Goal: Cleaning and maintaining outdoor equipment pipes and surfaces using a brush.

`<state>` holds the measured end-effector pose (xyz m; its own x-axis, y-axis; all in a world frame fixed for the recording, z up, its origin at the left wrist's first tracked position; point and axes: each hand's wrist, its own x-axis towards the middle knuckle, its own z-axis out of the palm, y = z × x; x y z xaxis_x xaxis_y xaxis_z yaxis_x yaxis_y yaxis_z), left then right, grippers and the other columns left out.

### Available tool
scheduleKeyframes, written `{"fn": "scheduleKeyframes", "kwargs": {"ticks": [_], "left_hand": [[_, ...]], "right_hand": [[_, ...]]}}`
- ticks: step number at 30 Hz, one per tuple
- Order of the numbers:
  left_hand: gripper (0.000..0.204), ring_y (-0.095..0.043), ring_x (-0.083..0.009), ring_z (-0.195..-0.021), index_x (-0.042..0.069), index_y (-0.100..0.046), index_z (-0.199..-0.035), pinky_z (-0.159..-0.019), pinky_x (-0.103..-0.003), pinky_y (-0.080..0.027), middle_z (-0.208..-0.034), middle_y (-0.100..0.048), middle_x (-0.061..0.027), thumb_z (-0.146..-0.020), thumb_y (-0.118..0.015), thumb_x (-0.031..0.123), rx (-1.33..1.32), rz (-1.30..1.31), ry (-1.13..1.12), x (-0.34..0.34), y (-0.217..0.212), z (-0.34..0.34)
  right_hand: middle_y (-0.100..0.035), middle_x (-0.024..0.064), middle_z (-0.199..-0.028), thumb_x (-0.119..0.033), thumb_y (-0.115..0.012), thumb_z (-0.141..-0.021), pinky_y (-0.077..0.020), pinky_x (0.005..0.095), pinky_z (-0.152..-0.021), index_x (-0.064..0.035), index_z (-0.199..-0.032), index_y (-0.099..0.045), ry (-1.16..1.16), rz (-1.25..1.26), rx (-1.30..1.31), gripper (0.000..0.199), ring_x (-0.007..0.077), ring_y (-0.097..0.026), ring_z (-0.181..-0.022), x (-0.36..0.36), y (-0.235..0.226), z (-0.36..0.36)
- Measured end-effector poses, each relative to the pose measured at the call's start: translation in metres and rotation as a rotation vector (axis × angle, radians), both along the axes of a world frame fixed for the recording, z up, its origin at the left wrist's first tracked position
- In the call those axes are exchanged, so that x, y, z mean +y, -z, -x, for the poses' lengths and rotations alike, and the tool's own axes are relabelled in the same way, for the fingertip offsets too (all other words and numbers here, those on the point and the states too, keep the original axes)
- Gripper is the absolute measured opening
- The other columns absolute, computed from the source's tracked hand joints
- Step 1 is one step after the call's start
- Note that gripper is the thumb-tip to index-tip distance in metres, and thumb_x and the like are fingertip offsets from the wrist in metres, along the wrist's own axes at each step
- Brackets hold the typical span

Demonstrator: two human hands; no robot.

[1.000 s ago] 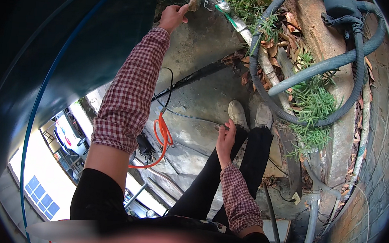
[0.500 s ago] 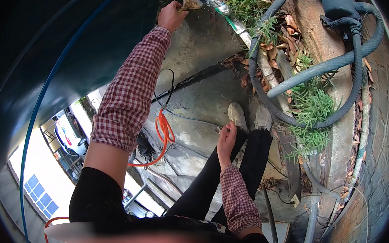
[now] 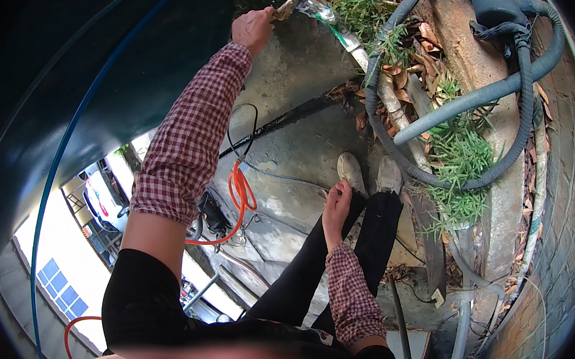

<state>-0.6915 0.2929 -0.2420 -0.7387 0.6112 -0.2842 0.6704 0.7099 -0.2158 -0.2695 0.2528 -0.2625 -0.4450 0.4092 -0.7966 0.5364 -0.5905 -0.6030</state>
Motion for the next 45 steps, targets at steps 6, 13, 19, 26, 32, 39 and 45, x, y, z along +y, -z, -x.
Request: {"fn": "scheduleKeyframes", "kwargs": {"ticks": [6, 13, 19, 26, 32, 39, 45], "left_hand": [[0.011, -0.059, -0.0256, -0.072, 0.009, -0.058, -0.084, -0.059, -0.034, -0.047, -0.076, -0.060, -0.0114, -0.074, -0.053, 0.010, 0.040, -0.053, -0.077, 0.007, 0.009, -0.011], [0.019, -0.058, -0.0262, -0.069, 0.014, -0.055, -0.096, -0.057, -0.037, -0.046, -0.073, -0.059, -0.0104, -0.077, -0.052, 0.017, 0.045, -0.082, -0.073, -0.004, 0.015, -0.011], [0.019, -0.058, -0.0277, -0.069, 0.014, -0.053, -0.097, -0.057, -0.038, -0.046, -0.075, -0.059, -0.0106, -0.078, -0.052, 0.017, 0.049, -0.155, -0.115, -0.013, 0.025, -0.010], [0.017, -0.057, -0.0276, -0.066, 0.013, -0.053, -0.093, -0.056, -0.039, -0.046, -0.073, -0.058, -0.0107, -0.079, -0.052, 0.022, 0.080, -0.228, -0.096, -0.020, 0.031, -0.012], [0.029, -0.057, -0.0273, -0.061, 0.008, -0.058, -0.077, -0.052, -0.039, -0.045, -0.068, -0.057, -0.0108, -0.084, -0.044, 0.033, 0.057, -0.226, -0.155, -0.019, 0.026, -0.015], [0.032, -0.057, -0.0282, -0.065, 0.006, -0.058, -0.076, -0.054, -0.039, -0.046, -0.073, -0.057, -0.0114, -0.083, -0.044, 0.034, 0.097, -0.218, -0.201, -0.015, 0.024, -0.014], [0.024, -0.057, -0.0304, -0.069, 0.005, -0.054, -0.083, -0.057, -0.039, -0.046, -0.078, -0.058, -0.0140, -0.079, -0.053, 0.028, 0.141, -0.191, -0.200, -0.006, 0.026, -0.012]], "right_hand": [[-0.046, 0.0086, -0.102, -0.018, -0.042, -0.087, -0.0431, 0.0227, -0.059, -0.0064, -0.119, -0.036, -0.009, 0.034, 0.001, 0.034, 0.0125, -0.052, -0.074, 0.008, -0.003, 0.002], [-0.048, 0.0089, -0.102, -0.018, -0.041, -0.088, -0.0432, 0.0221, -0.058, -0.0049, -0.119, -0.036, -0.026, 0.023, 0.002, 0.034, 0.0126, -0.053, -0.073, 0.004, -0.005, 0.004], [-0.047, 0.0092, -0.102, -0.020, -0.041, -0.088, -0.0435, 0.0214, -0.056, -0.0046, -0.119, -0.035, -0.045, 0.014, -0.003, 0.035, 0.0126, -0.053, -0.072, 0.003, -0.005, 0.005], [-0.047, 0.0095, -0.102, -0.021, -0.041, -0.088, -0.0437, 0.0216, -0.056, -0.0045, -0.119, -0.035, -0.047, 0.029, -0.015, 0.036, 0.0127, -0.053, -0.072, 0.002, -0.006, 0.007], [-0.047, 0.0095, -0.102, -0.021, -0.041, -0.088, -0.0437, 0.0216, -0.056, -0.0043, -0.119, -0.035, -0.040, 0.031, -0.027, 0.035, 0.0126, -0.053, -0.072, 0.003, -0.004, 0.006], [-0.048, 0.0088, -0.101, -0.020, -0.041, -0.088, -0.0434, 0.0215, -0.057, -0.0042, -0.118, -0.036, -0.031, 0.044, -0.046, 0.034, 0.0124, -0.053, -0.072, 0.002, -0.005, 0.005], [-0.048, 0.0087, -0.101, -0.021, -0.041, -0.088, -0.0432, 0.0214, -0.057, -0.0044, -0.118, -0.037, -0.003, 0.052, -0.044, 0.034, 0.0122, -0.053, -0.073, 0.002, -0.003, 0.002]]}}
